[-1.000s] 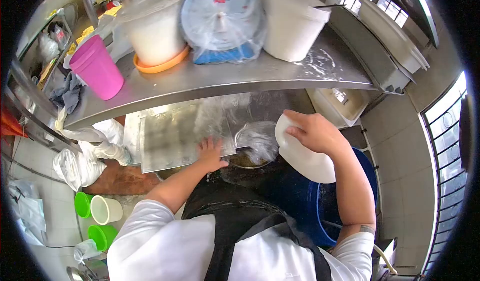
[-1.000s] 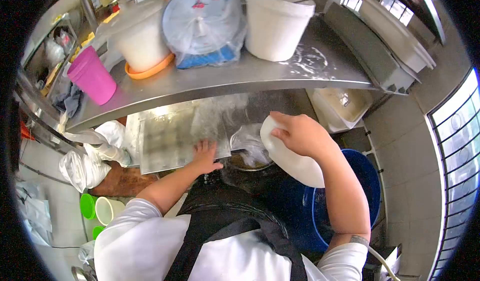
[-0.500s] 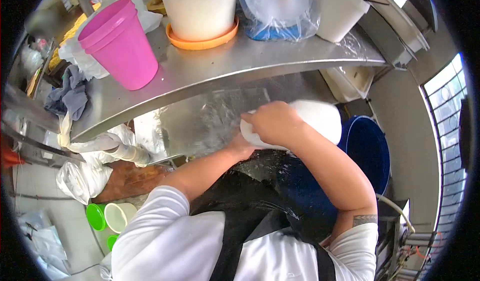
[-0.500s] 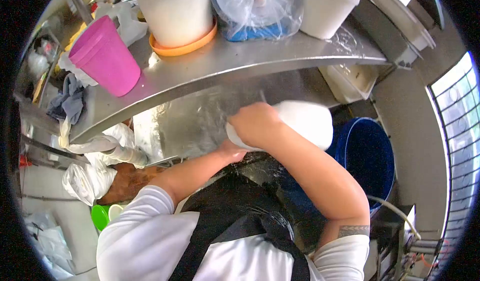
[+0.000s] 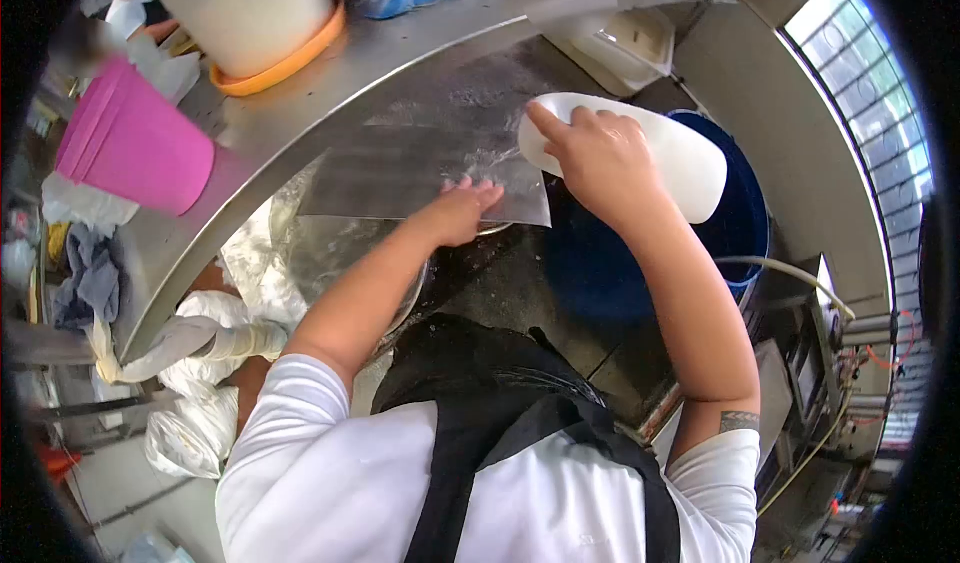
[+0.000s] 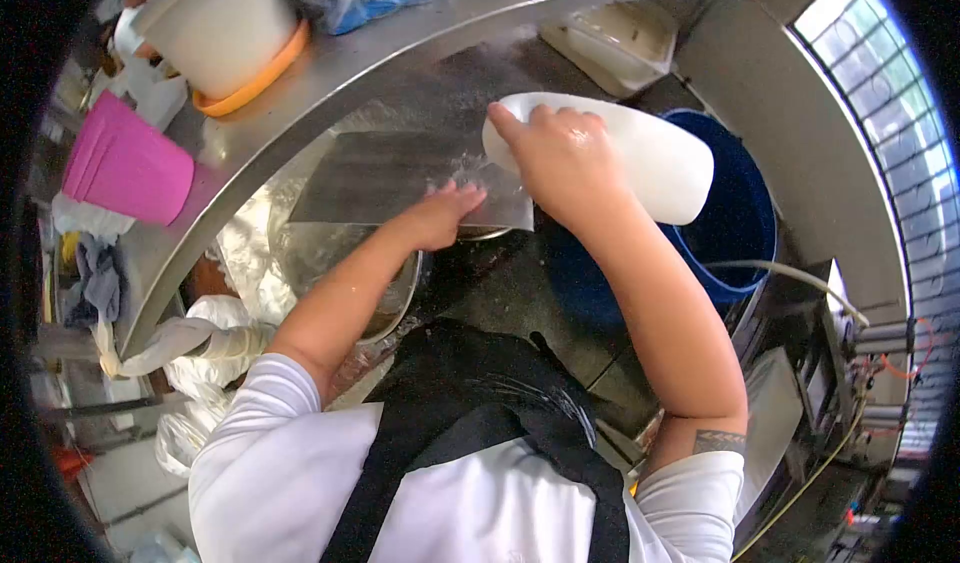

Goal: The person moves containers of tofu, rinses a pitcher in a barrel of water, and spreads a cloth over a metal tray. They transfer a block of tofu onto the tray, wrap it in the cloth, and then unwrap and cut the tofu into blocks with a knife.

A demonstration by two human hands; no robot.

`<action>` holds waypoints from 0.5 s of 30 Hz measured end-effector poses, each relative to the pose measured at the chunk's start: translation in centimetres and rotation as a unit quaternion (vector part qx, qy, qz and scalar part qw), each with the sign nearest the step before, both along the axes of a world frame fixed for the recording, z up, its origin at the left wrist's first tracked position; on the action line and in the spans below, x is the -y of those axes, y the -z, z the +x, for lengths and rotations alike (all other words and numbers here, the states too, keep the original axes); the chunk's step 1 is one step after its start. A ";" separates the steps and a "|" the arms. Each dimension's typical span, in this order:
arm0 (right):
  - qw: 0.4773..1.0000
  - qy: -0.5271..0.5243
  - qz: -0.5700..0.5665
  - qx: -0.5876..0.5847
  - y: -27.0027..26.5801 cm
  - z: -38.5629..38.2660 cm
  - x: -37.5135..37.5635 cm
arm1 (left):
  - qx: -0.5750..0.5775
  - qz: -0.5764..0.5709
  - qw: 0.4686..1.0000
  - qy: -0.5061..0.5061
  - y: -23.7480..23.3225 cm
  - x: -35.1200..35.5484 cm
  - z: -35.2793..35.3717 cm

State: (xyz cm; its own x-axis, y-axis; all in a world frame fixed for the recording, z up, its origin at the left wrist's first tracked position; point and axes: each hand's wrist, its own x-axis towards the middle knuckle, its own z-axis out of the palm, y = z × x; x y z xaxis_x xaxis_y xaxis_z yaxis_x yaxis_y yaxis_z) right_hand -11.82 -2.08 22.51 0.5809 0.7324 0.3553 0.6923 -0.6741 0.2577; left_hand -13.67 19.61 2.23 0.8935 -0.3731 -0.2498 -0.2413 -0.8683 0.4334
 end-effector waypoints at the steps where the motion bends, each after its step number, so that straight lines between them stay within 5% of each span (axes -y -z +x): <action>1: 1.000 0.011 0.003 -0.001 0.4 -0.5 1.4 | -0.001 0.003 1.000 0.011 0.1 -0.5 0.3; 9: 0.972 0.143 0.123 -0.137 5.8 -7.8 12.8 | 0.023 0.039 0.997 0.070 0.3 -3.1 1.8; 10: 0.967 0.156 0.131 -0.150 6.8 -8.8 14.3 | 0.052 0.109 0.991 0.057 -0.3 -3.3 1.8; 12: 0.960 0.177 0.136 -0.168 8.6 -11.4 16.7 | 0.091 0.203 0.975 0.012 -0.1 -4.3 1.2; 14: 0.953 0.188 0.139 -0.193 10.4 -15.1 19.0 | 0.035 0.189 0.976 -0.100 -1.0 -5.5 -1.2; 15: 0.949 0.191 0.143 -0.207 11.0 -17.1 20.0 | 0.015 0.142 0.974 -0.177 2.5 -8.3 -1.9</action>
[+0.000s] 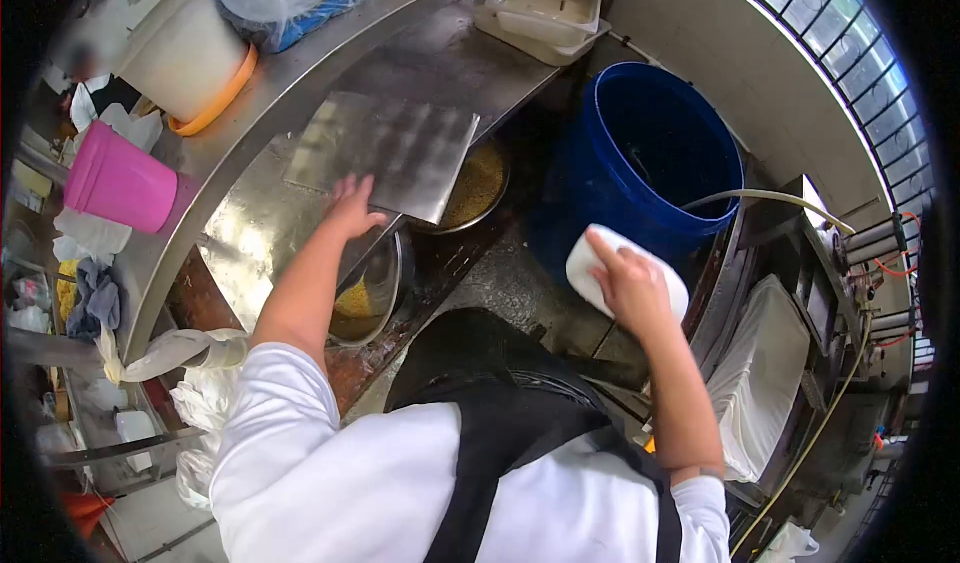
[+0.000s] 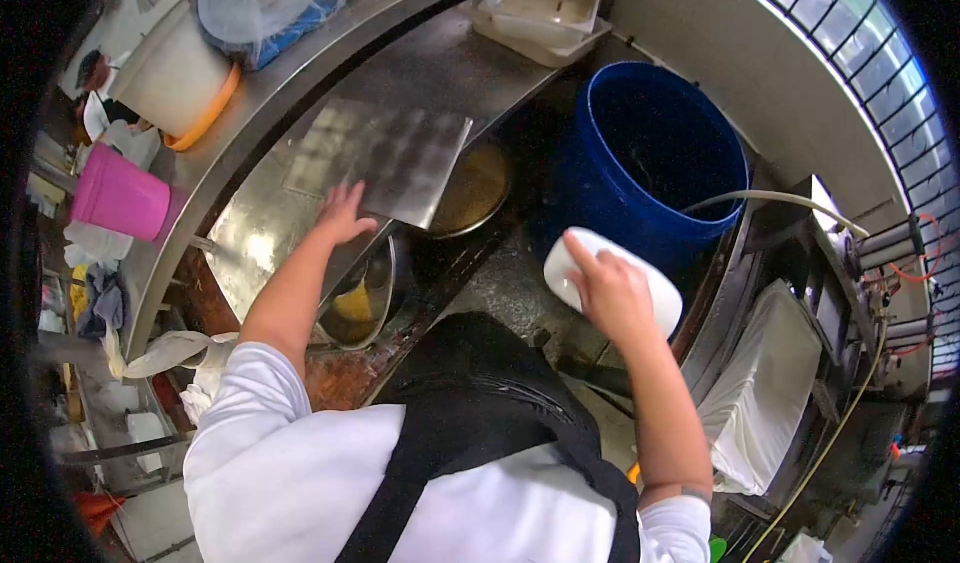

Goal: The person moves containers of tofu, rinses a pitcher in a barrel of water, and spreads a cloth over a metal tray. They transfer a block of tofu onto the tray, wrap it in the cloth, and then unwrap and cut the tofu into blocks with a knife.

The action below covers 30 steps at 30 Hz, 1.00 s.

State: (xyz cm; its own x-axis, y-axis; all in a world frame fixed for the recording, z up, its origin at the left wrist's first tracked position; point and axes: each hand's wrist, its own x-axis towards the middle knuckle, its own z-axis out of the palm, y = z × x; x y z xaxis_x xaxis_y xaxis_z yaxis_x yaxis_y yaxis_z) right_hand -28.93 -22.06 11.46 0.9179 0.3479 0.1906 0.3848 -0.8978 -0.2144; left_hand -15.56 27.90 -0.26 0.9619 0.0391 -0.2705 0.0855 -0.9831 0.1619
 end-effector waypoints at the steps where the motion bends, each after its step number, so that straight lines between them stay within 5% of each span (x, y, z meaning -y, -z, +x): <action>1: 1.000 0.003 0.012 -0.006 1.3 -2.0 1.3 | -0.001 -0.051 0.996 -0.077 5.2 -3.5 -0.9; 3: 0.998 0.023 0.053 -0.013 2.9 -6.4 3.4 | 0.001 -0.047 0.982 -0.182 11.3 -8.0 -6.3; 4: 0.997 0.035 0.070 -0.007 4.2 -8.5 4.7 | -0.021 -0.004 0.968 -0.250 6.3 -4.6 -11.4; 10: 0.969 0.128 0.211 0.000 9.1 -19.3 9.3 | 0.075 0.090 0.880 -0.460 15.1 -5.9 -29.3; 12: 0.968 0.124 0.220 -0.006 9.7 -21.0 8.8 | -0.076 0.163 0.877 -0.446 14.0 -2.8 -32.3; 14: 0.967 0.126 0.222 -0.024 9.1 -21.1 8.0 | -0.273 0.030 0.910 -0.310 12.9 -1.1 -34.4; 16: 0.969 0.103 0.223 -0.008 9.7 -20.5 7.0 | -0.304 0.004 0.929 -0.213 12.6 0.2 -35.8; 20: 0.932 0.182 0.308 0.059 10.7 -16.6 7.6 | -0.196 0.010 0.968 -0.156 13.2 -0.5 -32.9; 24: 0.814 0.292 0.497 0.072 5.7 -9.0 10.4 | 0.128 -0.085 0.971 -0.184 9.1 -0.8 -24.8; 26: 0.735 0.254 0.591 0.213 4.2 -4.0 11.8 | 0.217 -0.099 0.955 -0.176 8.2 -2.8 -19.0; 30: 0.755 0.216 0.508 0.354 -2.5 4.4 7.9 | 0.270 -0.046 0.945 -0.180 5.9 -8.1 -5.6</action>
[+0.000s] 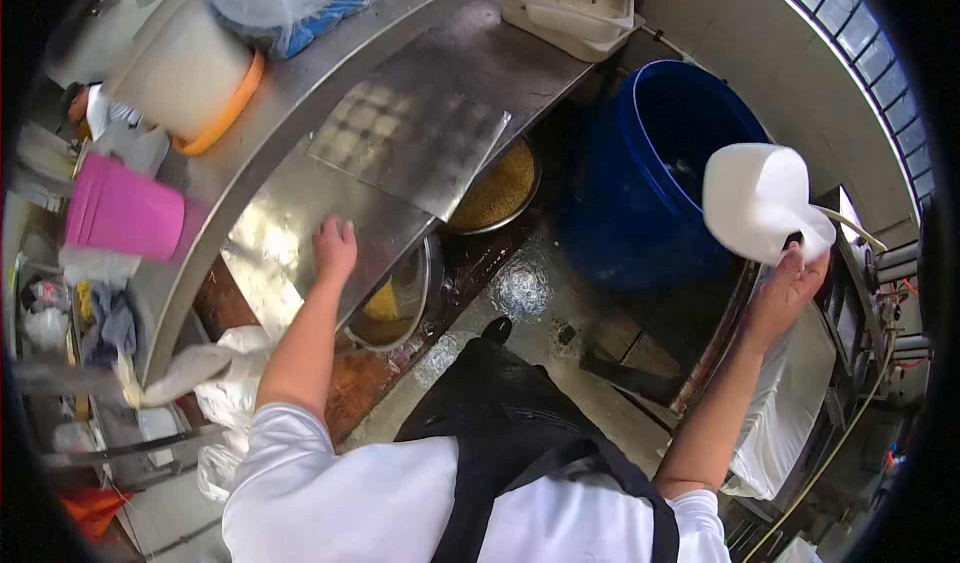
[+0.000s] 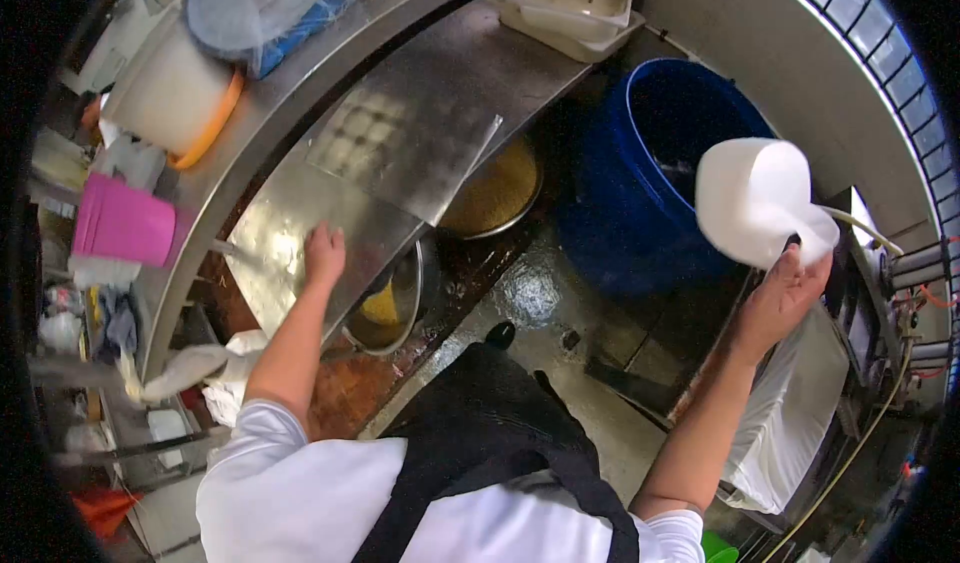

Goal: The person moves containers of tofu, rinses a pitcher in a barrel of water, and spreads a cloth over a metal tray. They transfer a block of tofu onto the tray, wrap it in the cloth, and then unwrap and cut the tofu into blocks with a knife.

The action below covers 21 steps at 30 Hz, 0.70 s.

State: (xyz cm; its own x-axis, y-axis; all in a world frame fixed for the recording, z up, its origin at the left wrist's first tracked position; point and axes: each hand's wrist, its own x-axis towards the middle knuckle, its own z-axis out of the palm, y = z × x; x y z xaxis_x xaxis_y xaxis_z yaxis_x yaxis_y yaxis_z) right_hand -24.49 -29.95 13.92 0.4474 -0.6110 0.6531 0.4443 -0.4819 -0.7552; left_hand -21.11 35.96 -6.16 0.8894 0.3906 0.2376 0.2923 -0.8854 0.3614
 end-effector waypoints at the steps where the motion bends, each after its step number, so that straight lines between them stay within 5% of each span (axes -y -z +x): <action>1: 0.999 0.013 -0.025 0.019 -0.1 1.7 -1.0 | -0.024 0.008 1.000 0.000 0.0 -2.0 3.5; 6: 0.958 -0.090 -0.134 -0.238 7.3 2.3 -9.6 | -0.143 0.104 0.984 -0.011 2.2 -4.8 16.7; 8: 0.903 -0.150 -0.296 -0.274 11.9 1.0 -12.9 | -0.287 0.111 0.951 -0.023 3.8 -1.5 19.9; 10: 0.845 -0.206 -0.283 -0.404 15.2 -2.4 -15.6 | -0.256 0.135 0.955 -0.062 3.2 -0.3 21.6; 13: 0.762 -0.245 -0.236 -0.551 21.2 -8.8 -15.3 | -0.142 -0.008 0.982 0.126 1.8 -2.9 24.0; 16: 0.661 -0.224 -0.095 -0.710 22.7 -14.0 -14.5 | -0.105 0.101 0.989 -0.028 4.0 -8.3 27.8; 21: 0.558 -0.192 -0.159 -0.791 29.5 -26.5 -9.9 | -0.173 0.086 0.977 -0.086 5.1 -16.1 29.3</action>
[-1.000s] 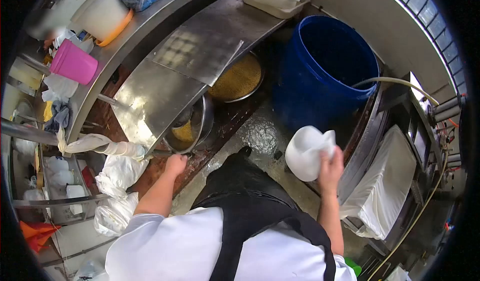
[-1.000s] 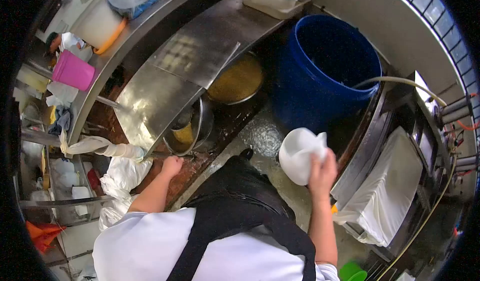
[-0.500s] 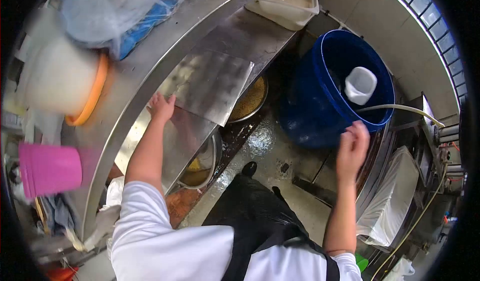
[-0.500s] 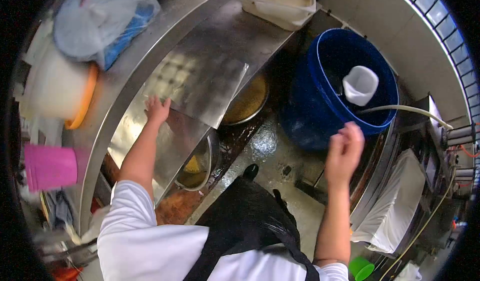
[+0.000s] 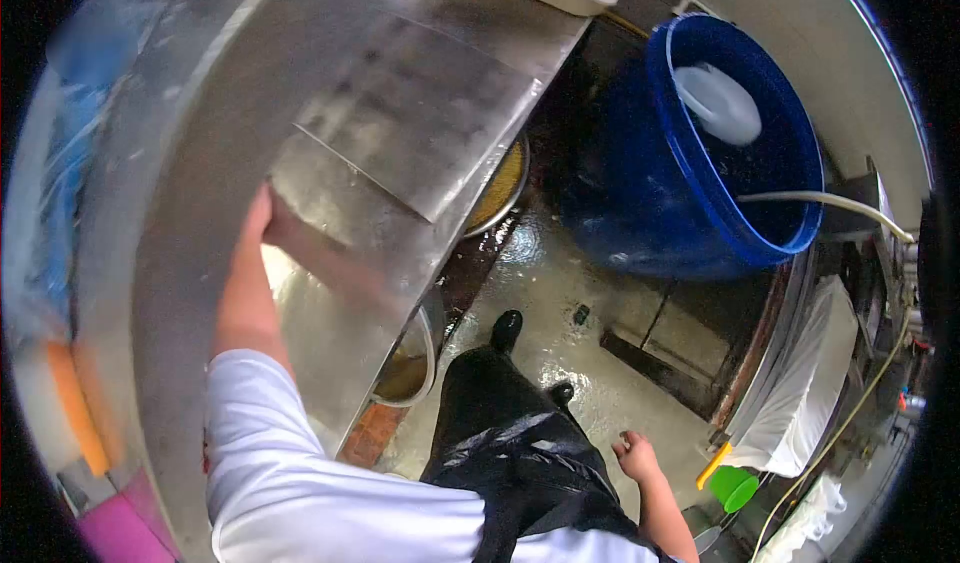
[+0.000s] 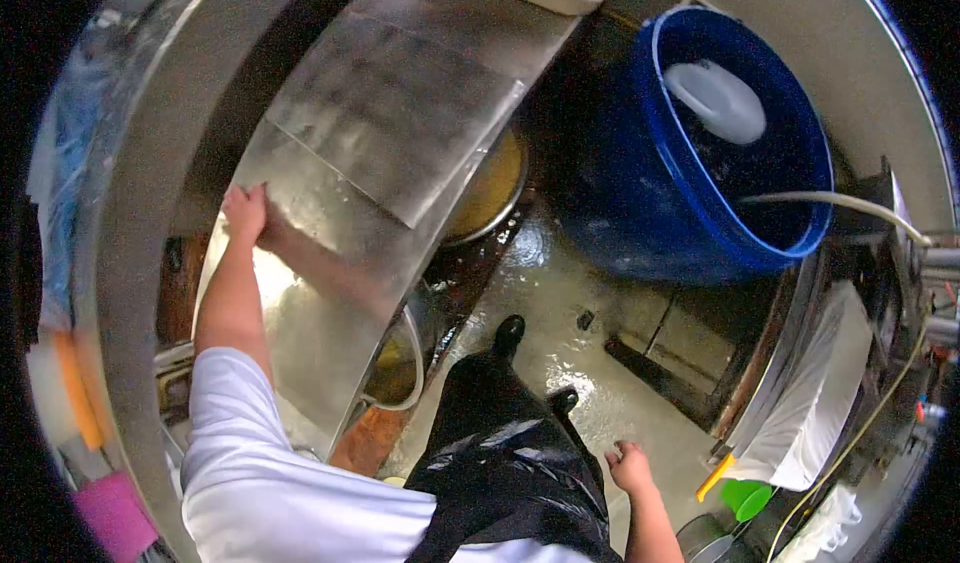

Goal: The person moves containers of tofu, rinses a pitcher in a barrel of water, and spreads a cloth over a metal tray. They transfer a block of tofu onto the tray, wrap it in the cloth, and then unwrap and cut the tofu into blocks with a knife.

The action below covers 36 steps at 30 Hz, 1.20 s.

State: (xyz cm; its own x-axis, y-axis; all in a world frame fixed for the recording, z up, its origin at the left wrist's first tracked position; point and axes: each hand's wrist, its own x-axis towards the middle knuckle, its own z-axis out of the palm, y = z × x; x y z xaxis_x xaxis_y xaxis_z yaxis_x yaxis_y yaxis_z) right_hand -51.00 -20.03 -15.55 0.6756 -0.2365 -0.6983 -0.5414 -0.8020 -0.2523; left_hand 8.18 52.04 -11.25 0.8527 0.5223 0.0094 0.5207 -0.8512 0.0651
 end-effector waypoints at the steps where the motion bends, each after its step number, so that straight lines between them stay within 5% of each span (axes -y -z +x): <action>1: 1.000 0.013 -0.008 -0.003 0.2 -0.8 0.2 | -0.025 -0.080 0.996 0.004 0.2 -1.6 0.5; 2: 0.996 0.062 0.010 -0.069 0.1 -1.7 0.7 | 0.069 0.057 0.991 0.095 4.8 -5.6 0.8; 4: 0.982 0.139 0.017 -0.129 0.0 -4.3 1.7 | -0.018 -0.018 0.998 0.059 1.5 -1.4 -2.1; 5: 0.979 0.144 0.011 -0.143 0.6 -5.2 2.0 | 0.076 0.046 0.989 0.120 5.4 -3.1 -3.5; 8: 0.981 0.134 0.009 -0.141 1.8 -7.5 2.4 | 0.046 0.036 0.987 0.152 4.2 2.5 -8.8; 12: 0.983 0.150 0.050 -0.089 2.7 -11.1 1.8 | 0.040 -0.043 0.974 0.219 4.2 13.1 -15.9; 15: 0.970 0.199 0.107 -0.096 3.5 -17.3 1.1 | 0.002 0.046 0.938 0.344 6.3 21.7 -19.3; 17: 0.961 0.223 0.149 -0.072 4.5 -23.0 0.6 | 0.061 -0.001 0.900 0.432 4.4 31.6 -25.4; 18: 0.954 0.220 0.192 -0.068 5.9 -26.6 0.0 | -0.006 -0.144 0.865 0.481 4.4 35.9 -27.5; 19: 0.935 0.251 0.234 -0.089 11.7 -31.1 -0.9 | -0.078 -0.247 0.826 0.501 2.5 41.1 -31.4; 20: 0.835 0.429 0.332 -0.089 3.3 -31.5 -1.9 | -0.238 -0.262 0.802 0.481 -3.1 47.4 -36.6; 21: 0.826 0.445 0.338 -0.071 4.9 -34.2 -3.0 | -0.263 -0.272 0.735 0.563 -1.9 50.7 -40.3; 23: 0.672 0.611 0.395 -0.137 7.4 -41.0 -5.4 | -0.079 -0.224 0.591 0.771 -1.8 56.5 -47.6; 28: 0.604 0.687 0.393 -0.094 8.0 -53.0 -10.9 | -0.211 -0.255 0.507 0.796 -6.2 69.5 -59.4; 32: 0.644 0.673 0.345 -0.116 8.8 -60.3 -14.5 | -0.169 -0.219 0.430 0.859 -8.3 77.3 -64.2; 35: 0.757 0.558 0.287 -0.182 10.4 -64.2 -14.4 | -0.128 -0.239 0.431 0.861 -11.5 82.4 -67.4; 36: 0.798 0.505 0.259 -0.203 11.1 -65.3 -13.6 | -0.046 -0.274 0.389 0.878 -10.4 84.4 -67.6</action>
